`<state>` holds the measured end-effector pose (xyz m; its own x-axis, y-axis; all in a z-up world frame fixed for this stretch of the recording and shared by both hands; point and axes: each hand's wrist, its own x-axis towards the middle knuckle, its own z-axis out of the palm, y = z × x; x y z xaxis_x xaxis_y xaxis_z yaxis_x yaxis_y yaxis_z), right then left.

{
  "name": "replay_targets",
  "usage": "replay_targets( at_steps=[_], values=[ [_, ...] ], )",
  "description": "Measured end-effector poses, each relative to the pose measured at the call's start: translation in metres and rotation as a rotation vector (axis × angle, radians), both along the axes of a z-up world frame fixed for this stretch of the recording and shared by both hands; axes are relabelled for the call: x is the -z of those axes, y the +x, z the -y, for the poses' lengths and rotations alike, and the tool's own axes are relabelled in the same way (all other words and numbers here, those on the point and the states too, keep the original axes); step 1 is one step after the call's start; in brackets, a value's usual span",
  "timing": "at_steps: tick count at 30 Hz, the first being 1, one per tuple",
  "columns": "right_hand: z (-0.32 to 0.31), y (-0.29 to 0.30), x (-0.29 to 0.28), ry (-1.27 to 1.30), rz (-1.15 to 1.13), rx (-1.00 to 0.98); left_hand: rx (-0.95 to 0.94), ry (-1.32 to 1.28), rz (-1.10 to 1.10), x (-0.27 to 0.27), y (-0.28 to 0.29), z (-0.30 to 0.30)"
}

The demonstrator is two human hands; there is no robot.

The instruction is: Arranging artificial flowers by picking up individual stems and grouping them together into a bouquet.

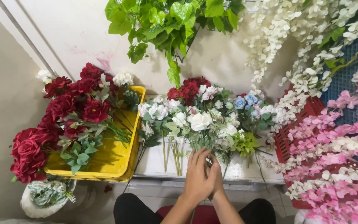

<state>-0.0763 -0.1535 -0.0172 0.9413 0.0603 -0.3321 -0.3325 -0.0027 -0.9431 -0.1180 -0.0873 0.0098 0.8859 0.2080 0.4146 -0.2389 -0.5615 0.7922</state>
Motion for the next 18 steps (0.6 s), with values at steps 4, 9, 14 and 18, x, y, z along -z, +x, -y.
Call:
replay_targets(
  at_steps=[4,9,14,18],
  values=[
    [0.002,-0.011,0.001,0.087,0.007,0.001,-0.019,-0.118,0.052,-0.004,-0.008,-0.003],
    [0.007,-0.026,0.000,0.276,-0.041,0.071,0.024,-0.228,-0.009,-0.018,-0.019,-0.001],
    [0.011,-0.032,0.008,0.309,-0.015,0.088,0.030,-0.223,-0.007,-0.017,-0.024,0.003],
    [0.010,-0.037,-0.007,0.278,-0.069,0.119,0.020,-0.215,-0.030,-0.013,-0.025,0.003]
  ],
)
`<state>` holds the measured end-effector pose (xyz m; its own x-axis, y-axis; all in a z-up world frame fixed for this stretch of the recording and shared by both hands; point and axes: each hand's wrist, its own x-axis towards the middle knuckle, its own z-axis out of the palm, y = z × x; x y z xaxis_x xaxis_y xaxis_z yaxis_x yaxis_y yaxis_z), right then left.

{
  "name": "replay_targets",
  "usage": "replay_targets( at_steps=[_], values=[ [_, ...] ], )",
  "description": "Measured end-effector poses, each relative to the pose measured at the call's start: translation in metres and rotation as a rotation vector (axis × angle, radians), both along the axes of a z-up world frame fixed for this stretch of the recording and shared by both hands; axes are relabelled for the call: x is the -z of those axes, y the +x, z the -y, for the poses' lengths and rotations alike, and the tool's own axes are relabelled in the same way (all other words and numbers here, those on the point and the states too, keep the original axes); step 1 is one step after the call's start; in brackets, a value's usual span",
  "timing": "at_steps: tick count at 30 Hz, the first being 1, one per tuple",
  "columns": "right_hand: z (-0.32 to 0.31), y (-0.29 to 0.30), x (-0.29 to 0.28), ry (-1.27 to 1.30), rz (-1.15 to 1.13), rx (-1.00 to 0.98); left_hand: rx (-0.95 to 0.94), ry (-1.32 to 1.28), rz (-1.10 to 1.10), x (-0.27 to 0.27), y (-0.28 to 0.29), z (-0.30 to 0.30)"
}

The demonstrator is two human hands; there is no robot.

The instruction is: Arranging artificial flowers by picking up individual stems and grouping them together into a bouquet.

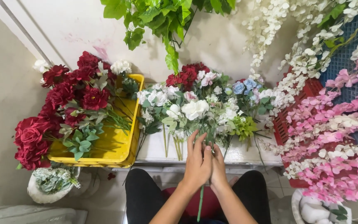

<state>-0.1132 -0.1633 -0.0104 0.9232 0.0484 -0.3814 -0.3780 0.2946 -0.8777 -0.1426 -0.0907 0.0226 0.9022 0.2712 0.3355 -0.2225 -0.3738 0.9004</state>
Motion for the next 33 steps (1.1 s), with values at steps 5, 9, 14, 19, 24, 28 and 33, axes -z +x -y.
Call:
replay_targets(
  at_steps=[5,9,14,19,24,28,33],
  values=[
    [0.004,0.004,0.014,0.017,0.077,-0.030,0.023,0.023,0.039,-0.007,0.000,0.000],
    [0.004,0.004,0.004,-0.078,0.093,-0.050,-0.006,0.055,0.093,-0.012,0.002,0.000],
    [0.008,0.009,0.030,-0.068,0.167,0.045,-0.024,0.113,0.112,-0.012,0.002,0.003],
    [0.009,0.008,0.023,-0.075,0.215,0.069,-0.009,0.204,0.065,-0.009,0.003,-0.007],
    [0.005,0.001,0.007,-0.119,0.220,0.040,0.011,0.217,0.089,-0.006,0.003,-0.014],
    [0.003,0.003,-0.002,-0.182,0.233,0.006,-0.010,0.201,0.076,-0.011,0.006,-0.019],
    [0.005,0.002,0.007,-0.309,0.269,-0.090,-0.153,0.259,0.032,0.001,0.016,-0.022]
  ],
)
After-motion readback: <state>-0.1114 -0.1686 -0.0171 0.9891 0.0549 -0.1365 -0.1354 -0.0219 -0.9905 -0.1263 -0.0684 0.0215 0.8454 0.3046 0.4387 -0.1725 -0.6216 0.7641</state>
